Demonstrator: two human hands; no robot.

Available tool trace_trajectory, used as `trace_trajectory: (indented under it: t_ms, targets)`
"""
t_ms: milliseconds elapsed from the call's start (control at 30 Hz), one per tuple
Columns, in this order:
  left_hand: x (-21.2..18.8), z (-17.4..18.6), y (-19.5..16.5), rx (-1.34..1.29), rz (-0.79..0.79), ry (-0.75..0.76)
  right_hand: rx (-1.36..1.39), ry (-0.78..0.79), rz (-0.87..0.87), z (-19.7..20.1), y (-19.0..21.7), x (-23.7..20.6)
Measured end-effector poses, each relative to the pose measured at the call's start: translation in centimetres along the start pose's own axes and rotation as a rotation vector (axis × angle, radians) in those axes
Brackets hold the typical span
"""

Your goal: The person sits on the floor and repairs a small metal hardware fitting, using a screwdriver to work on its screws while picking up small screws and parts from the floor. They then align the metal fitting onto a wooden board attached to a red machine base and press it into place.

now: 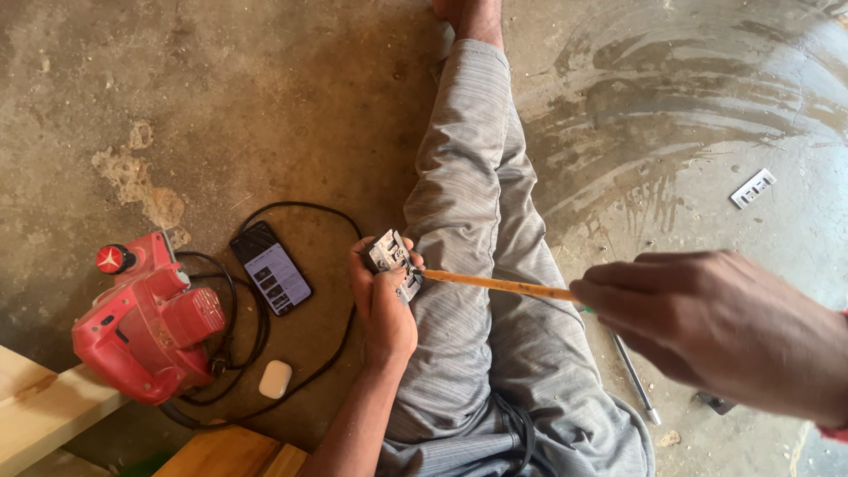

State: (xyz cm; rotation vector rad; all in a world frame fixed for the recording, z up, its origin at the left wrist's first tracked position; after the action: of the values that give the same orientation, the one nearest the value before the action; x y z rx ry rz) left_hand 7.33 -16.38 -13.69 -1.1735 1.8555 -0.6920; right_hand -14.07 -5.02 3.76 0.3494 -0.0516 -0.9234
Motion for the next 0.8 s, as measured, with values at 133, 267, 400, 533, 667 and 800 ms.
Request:
trace_trajectory:
  t_ms: [133, 267, 400, 533, 667, 800]
  targets:
    - [0.0, 0.3, 0.0, -0.006, -0.008, 0.001, 0.081, 0.050, -0.142, 0.9, -0.8, 0.8]
    - [-0.1, 0.3, 0.1, -0.001, -0.008, 0.002, 0.161, 0.266, -0.363, 0.5, -1.4, 0.9]
    - [-0.4, 0.0, 0.0, 0.038, -0.032, 0.011, 0.249, 0.314, -0.478, 1.0, -1.7, 1.0]
    - [-0.5, 0.1, 0.0, 0.021, -0.039, -0.007, 0.024, 0.358, -0.429, 0.8, -1.8, 0.6]
    - [-0.4, 0.1, 0.0, 0.000, -0.020, -0.001, -0.042, 0.098, -0.203, 1.4, -0.5, 1.0]
    - [-0.4, 0.1, -0.1, 0.015, -0.024, 0.004, -0.108, -0.096, -0.080, 2.1, 0.4, 0.5]
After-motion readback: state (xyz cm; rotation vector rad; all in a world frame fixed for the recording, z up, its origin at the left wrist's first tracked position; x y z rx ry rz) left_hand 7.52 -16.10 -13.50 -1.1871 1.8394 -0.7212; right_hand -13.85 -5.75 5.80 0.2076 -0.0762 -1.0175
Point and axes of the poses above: each hand's wrist, its own x-axis towards the middle knuckle, its own z-axis out of the back of the hand, y = z × x, the point moved 10 cm from there along x, towards the middle knuckle, and after that the axes turned 10 degrees about z, right-handed, at the moved point
